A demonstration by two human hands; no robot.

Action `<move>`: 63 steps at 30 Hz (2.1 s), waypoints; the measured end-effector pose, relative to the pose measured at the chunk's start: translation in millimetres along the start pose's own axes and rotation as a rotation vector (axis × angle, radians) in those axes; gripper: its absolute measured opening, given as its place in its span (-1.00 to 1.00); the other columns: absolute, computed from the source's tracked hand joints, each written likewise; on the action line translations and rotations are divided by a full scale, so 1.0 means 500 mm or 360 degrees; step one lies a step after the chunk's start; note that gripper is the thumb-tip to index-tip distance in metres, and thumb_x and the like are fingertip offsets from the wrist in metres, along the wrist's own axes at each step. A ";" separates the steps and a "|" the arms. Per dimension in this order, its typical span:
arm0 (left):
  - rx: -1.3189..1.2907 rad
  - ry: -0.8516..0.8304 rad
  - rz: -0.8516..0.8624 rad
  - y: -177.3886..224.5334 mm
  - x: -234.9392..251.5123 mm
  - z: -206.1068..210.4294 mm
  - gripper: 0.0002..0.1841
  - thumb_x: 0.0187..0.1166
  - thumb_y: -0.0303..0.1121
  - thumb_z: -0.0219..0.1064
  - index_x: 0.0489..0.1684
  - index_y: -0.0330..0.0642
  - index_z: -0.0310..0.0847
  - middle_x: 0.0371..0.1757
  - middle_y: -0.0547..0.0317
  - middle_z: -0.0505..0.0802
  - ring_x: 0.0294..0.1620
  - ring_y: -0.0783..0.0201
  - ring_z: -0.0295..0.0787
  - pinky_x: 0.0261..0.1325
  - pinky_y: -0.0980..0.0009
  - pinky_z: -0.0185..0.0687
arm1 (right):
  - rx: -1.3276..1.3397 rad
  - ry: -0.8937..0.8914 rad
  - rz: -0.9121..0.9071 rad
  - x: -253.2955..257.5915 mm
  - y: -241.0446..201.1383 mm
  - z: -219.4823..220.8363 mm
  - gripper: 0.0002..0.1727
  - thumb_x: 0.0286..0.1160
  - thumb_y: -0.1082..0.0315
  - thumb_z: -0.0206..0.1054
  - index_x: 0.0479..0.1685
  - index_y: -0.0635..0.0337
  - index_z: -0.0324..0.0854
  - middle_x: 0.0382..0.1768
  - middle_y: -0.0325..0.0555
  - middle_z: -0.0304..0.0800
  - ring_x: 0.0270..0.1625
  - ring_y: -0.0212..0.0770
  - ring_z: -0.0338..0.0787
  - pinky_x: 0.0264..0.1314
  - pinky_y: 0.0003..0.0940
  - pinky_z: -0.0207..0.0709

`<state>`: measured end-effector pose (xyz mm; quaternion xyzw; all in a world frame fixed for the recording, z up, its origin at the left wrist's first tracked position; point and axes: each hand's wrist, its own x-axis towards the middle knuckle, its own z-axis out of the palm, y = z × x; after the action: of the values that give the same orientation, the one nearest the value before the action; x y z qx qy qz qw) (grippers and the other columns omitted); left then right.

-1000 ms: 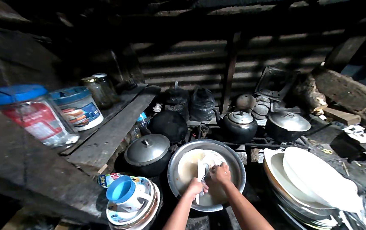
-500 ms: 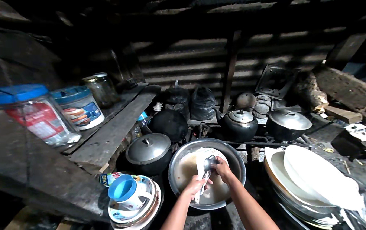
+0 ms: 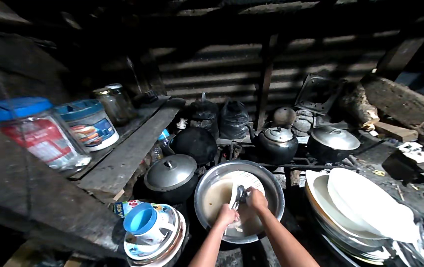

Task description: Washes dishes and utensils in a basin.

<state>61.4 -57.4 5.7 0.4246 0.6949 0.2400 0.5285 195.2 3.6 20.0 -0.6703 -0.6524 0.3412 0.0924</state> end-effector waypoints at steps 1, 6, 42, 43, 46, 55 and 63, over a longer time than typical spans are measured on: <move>0.0084 -0.0008 -0.0044 0.000 0.004 -0.001 -0.65 0.83 -0.44 0.03 0.40 -0.55 0.40 0.02 -0.14 0.81 -0.14 0.24 0.77 0.10 0.29 0.64 | -0.0184 -0.0020 0.0027 -0.008 -0.007 0.001 -0.49 0.65 0.36 0.23 0.61 0.05 0.48 0.48 0.26 0.61 0.48 0.28 0.65 0.40 0.30 0.52; 0.0260 -0.0081 -0.0132 0.006 0.015 -0.004 -0.64 0.82 -0.44 0.01 0.42 -0.52 0.41 0.05 -0.15 0.78 -0.08 0.21 0.75 0.14 0.26 0.63 | -0.0484 -0.0105 -0.0010 -0.018 -0.020 0.003 -0.35 0.54 0.36 0.35 0.68 0.13 0.34 0.51 0.32 0.54 0.46 0.35 0.65 0.34 0.31 0.56; 0.0692 -0.0358 0.0559 0.066 -0.004 -0.039 -0.34 0.72 -0.14 0.32 0.77 -0.17 0.25 0.75 -0.22 0.38 0.77 -0.15 0.26 0.75 -0.08 0.17 | 0.0096 -0.0312 -0.0624 -0.321 0.093 -0.415 -0.58 0.69 0.51 0.21 0.50 0.37 0.39 -0.16 -0.05 0.63 -0.30 -0.43 0.50 -0.23 -0.47 0.44; 0.0895 -0.0257 0.0485 0.058 0.016 -0.046 -0.27 0.69 -0.02 0.34 0.80 -0.12 0.21 0.80 -0.24 0.30 0.81 -0.22 0.15 0.77 -0.16 0.08 | -0.0017 -0.0303 -0.0606 -0.343 0.114 -0.449 -0.60 0.69 0.52 0.21 0.47 0.37 0.44 -0.18 -0.05 0.65 -0.29 -0.44 0.51 -0.21 -0.48 0.45; 0.1241 -0.0039 0.0306 0.034 0.056 -0.061 -0.12 0.62 0.16 0.32 0.85 -0.15 0.13 0.88 -0.33 -0.01 0.88 -0.42 -0.30 0.75 -0.44 -0.26 | -0.0216 -0.0313 -0.0519 -0.391 0.185 -0.523 -0.85 0.68 0.50 0.24 0.10 0.35 0.58 -0.44 -0.14 0.60 -0.46 -0.42 0.52 -0.36 -0.46 0.42; 0.1094 -0.0007 0.0277 0.035 0.075 0.021 -0.05 0.73 0.20 0.10 0.93 -0.22 -0.27 0.91 -0.33 -0.18 0.92 -0.31 -0.38 0.81 -0.34 -0.39 | -0.0092 0.0173 0.0007 -0.447 0.334 -0.596 -0.82 0.74 0.44 0.23 0.17 0.30 0.57 -0.41 -0.05 0.61 -0.46 -0.31 0.56 -0.36 -0.38 0.49; 0.1208 0.0129 0.0522 0.030 0.084 -0.012 -0.40 0.71 -0.28 0.23 0.77 -0.15 0.27 0.77 -0.20 0.34 0.80 -0.26 0.11 0.72 -0.30 0.05 | -0.0987 0.0383 0.0687 -0.361 0.359 -0.461 -0.51 0.67 0.45 0.19 0.57 0.36 0.35 0.19 0.60 0.68 0.28 0.62 0.69 0.14 0.53 0.50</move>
<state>57.6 -13.4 -2.8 0.6845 0.6775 0.0642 0.2614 489.4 -115.0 151.6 -0.8233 -0.5532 0.0587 -0.1125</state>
